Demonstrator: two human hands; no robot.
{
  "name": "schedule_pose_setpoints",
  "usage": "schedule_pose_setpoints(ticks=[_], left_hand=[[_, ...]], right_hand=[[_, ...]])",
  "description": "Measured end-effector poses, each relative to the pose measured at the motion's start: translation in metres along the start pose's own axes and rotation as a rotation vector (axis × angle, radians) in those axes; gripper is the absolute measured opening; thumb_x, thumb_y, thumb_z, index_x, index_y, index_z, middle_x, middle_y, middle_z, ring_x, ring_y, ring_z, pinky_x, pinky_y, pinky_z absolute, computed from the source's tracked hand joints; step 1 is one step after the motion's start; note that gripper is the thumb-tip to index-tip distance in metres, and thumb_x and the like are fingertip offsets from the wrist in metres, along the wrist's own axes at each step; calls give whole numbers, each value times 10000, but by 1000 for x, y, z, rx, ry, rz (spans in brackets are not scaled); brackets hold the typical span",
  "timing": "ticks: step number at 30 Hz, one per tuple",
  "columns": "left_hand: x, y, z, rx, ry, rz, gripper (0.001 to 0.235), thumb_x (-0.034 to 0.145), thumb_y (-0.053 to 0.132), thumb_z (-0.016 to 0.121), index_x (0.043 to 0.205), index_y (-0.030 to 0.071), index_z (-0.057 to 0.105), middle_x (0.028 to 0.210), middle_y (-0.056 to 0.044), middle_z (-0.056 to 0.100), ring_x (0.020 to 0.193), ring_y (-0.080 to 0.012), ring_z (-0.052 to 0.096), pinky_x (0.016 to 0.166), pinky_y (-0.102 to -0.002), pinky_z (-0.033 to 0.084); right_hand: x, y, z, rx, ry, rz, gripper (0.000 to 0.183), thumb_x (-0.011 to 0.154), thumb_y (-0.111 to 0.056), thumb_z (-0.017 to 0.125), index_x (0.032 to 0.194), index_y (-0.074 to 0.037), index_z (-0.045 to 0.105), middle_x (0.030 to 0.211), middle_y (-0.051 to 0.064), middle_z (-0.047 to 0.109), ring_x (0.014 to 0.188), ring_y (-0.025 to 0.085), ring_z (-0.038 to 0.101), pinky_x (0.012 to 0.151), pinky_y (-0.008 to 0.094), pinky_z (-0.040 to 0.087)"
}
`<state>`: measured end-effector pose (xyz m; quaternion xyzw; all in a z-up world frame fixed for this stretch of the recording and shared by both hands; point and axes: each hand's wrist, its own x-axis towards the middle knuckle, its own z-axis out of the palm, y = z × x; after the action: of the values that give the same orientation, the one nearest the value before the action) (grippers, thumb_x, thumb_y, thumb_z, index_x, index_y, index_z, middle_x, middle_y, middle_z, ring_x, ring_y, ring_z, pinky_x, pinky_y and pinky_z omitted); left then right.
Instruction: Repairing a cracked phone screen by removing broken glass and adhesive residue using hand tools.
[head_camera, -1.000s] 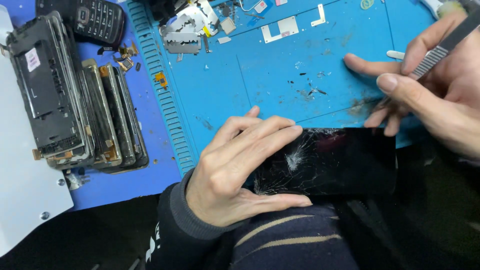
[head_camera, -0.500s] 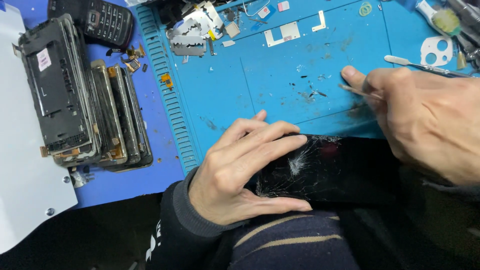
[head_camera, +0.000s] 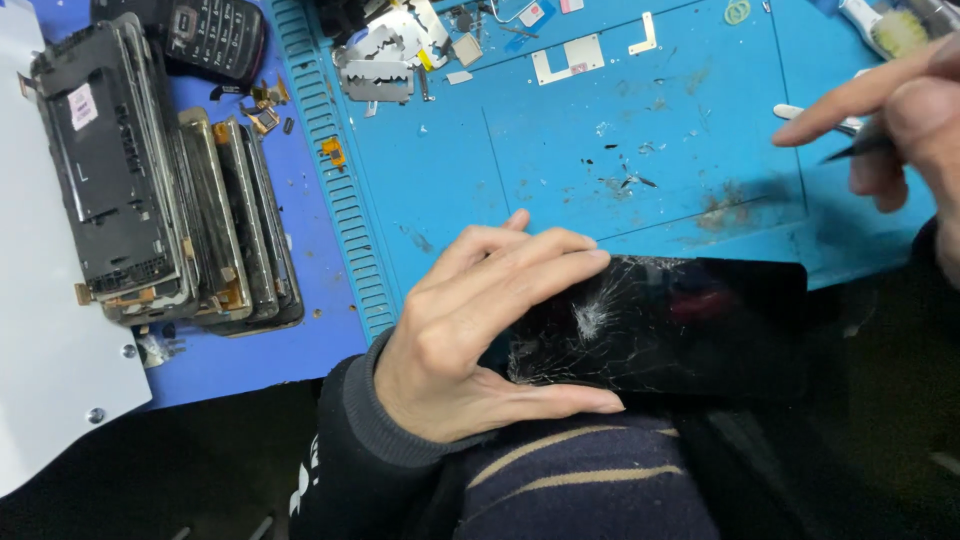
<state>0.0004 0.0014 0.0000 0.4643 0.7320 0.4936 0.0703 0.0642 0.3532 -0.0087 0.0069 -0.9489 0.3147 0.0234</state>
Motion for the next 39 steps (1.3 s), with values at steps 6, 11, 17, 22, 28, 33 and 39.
schedule_pose_setpoints(ticks=[6, 11, 17, 22, 28, 33, 39], left_hand=[[4, 5, -3, -14, 24, -38, 792, 755, 406, 981, 1378, 57, 637, 1327, -78, 688, 1205, -226, 665, 1219, -492, 499], [11, 9, -4, -18, 39, -49, 799, 663, 362, 979, 1295, 16, 633, 1298, -122, 691, 1195, -280, 670, 1191, -547, 499], [9, 9, -5, 3, 49, -47, 792, 684, 355, 985, 1313, 21, 637, 1316, -116, 696, 1200, -264, 679, 1194, -531, 523], [10, 9, -5, -13, 53, -45, 790, 676, 362, 979, 1302, 24, 635, 1304, -117, 694, 1201, -269, 679, 1187, -531, 518], [11, 9, -6, 2, 35, -58, 783, 689, 367, 984, 1302, 26, 638, 1303, -114, 699, 1212, -262, 691, 1190, -530, 522], [11, 9, -6, -5, 27, -65, 783, 681, 375, 982, 1294, 28, 642, 1295, -116, 699, 1219, -266, 686, 1196, -539, 515], [11, 10, -7, -5, 20, -67, 775, 683, 377, 975, 1290, 30, 642, 1299, -114, 696, 1227, -263, 677, 1198, -537, 504]], right_hand=[[4, 19, 9, 522, -12, 121, 364, 1195, -308, 274, 1179, -59, 540, 1154, 229, 671, 854, 174, 632, 803, 310, 560], [9, -2, 16, 733, -38, 191, 308, 1147, -291, 377, 1278, -32, 482, 1046, 319, 664, 863, 300, 678, 818, 394, 603], [12, -44, 15, 601, -21, 208, 179, 1128, -190, 426, 1188, -29, 474, 936, 313, 689, 881, 329, 754, 787, 416, 651], [23, -47, 22, 766, -67, 333, 129, 1098, -131, 474, 1195, -47, 482, 895, 291, 692, 813, 339, 766, 676, 422, 684], [26, -48, 27, 789, -104, 422, 146, 1091, -142, 525, 1164, -16, 513, 874, 303, 703, 740, 350, 756, 604, 406, 666], [27, -52, 27, 636, -115, 432, 174, 1074, -126, 540, 1174, 13, 512, 815, 315, 697, 731, 365, 775, 596, 422, 674], [27, -56, 26, 576, -138, 379, 162, 1062, -94, 534, 1164, 30, 514, 808, 305, 711, 702, 361, 775, 607, 414, 680]])
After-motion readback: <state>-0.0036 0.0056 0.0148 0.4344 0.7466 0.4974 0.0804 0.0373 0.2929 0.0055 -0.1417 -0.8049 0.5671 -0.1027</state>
